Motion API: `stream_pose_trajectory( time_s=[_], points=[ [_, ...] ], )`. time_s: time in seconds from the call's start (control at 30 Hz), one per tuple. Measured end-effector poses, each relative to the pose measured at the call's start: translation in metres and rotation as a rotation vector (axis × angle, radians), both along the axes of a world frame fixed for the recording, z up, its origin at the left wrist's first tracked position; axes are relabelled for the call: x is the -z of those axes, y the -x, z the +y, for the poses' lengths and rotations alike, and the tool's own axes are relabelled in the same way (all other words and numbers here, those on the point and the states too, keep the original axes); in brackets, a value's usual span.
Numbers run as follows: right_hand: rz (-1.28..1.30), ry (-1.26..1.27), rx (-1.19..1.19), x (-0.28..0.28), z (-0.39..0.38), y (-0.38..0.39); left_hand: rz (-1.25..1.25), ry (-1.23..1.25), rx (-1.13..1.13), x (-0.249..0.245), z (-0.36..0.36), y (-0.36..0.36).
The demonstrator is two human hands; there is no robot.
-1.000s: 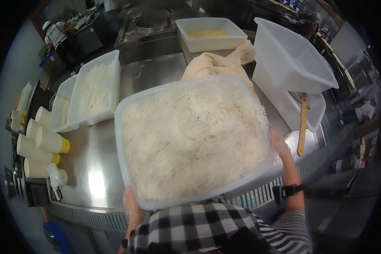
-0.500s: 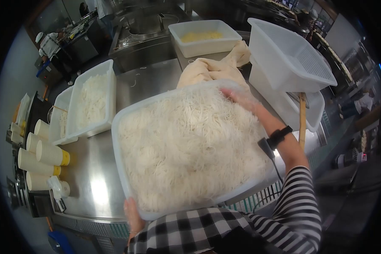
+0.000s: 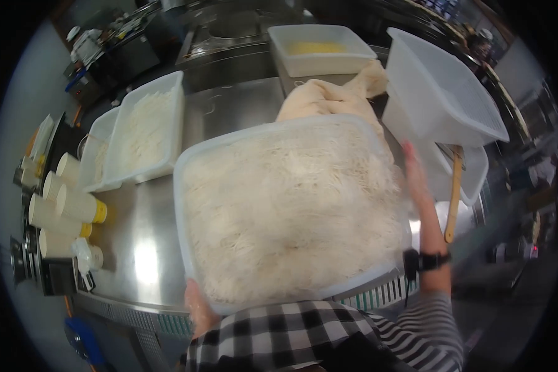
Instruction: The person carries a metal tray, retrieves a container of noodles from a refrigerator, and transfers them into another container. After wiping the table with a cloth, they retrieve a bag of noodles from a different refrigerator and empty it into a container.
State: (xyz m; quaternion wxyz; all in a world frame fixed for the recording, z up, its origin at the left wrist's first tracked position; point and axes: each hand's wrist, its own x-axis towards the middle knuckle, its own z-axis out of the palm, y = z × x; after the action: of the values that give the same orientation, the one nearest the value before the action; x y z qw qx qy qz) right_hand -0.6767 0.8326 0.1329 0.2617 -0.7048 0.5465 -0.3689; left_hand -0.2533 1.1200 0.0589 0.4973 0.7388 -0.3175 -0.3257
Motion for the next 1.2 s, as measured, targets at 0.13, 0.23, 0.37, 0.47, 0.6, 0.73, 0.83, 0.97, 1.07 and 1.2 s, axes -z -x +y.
stream_pose_trajectory(
  time_s=[0.13,0.23,0.37,0.47,0.6,0.73,0.83,0.97,1.07,1.2],
  points=[
    [0.704,-0.184,0.051,0.094,0.066,0.06,0.071,0.087,-0.138,0.015,-0.005,-0.017],
    [0.199,-0.417,0.233,0.098,0.083,0.055,-0.424,0.027,0.078,-0.004,-0.018,-0.021],
    [0.197,-0.3,0.412,0.13,0.127,0.051,-0.134,0.132,0.168,-0.049,-0.081,-0.046],
    [0.04,-0.302,0.484,0.137,0.163,0.019,-0.13,0.215,0.317,-0.029,-0.134,-0.091],
    [-0.504,-0.411,0.626,0.153,0.202,-0.044,-0.16,0.411,0.438,0.043,-0.262,-0.165],
    [-1.014,-0.5,0.705,0.168,0.205,-0.094,0.415,0.23,0.149,0.002,-0.338,-0.152],
    [-0.803,-0.761,0.351,0.093,0.202,-0.137,0.132,0.209,0.044,-0.003,-0.34,-0.113],
    [-0.654,-0.725,0.152,0.08,0.177,-0.179,-0.301,0.33,0.093,0.011,-0.286,-0.075],
    [-0.729,-0.663,0.251,0.075,0.158,-0.212,0.163,0.016,0.307,-0.007,-0.274,-0.079],
    [-0.77,-0.708,0.213,0.071,0.119,-0.234,0.161,0.132,0.227,-0.001,-0.312,-0.103]
  ],
)
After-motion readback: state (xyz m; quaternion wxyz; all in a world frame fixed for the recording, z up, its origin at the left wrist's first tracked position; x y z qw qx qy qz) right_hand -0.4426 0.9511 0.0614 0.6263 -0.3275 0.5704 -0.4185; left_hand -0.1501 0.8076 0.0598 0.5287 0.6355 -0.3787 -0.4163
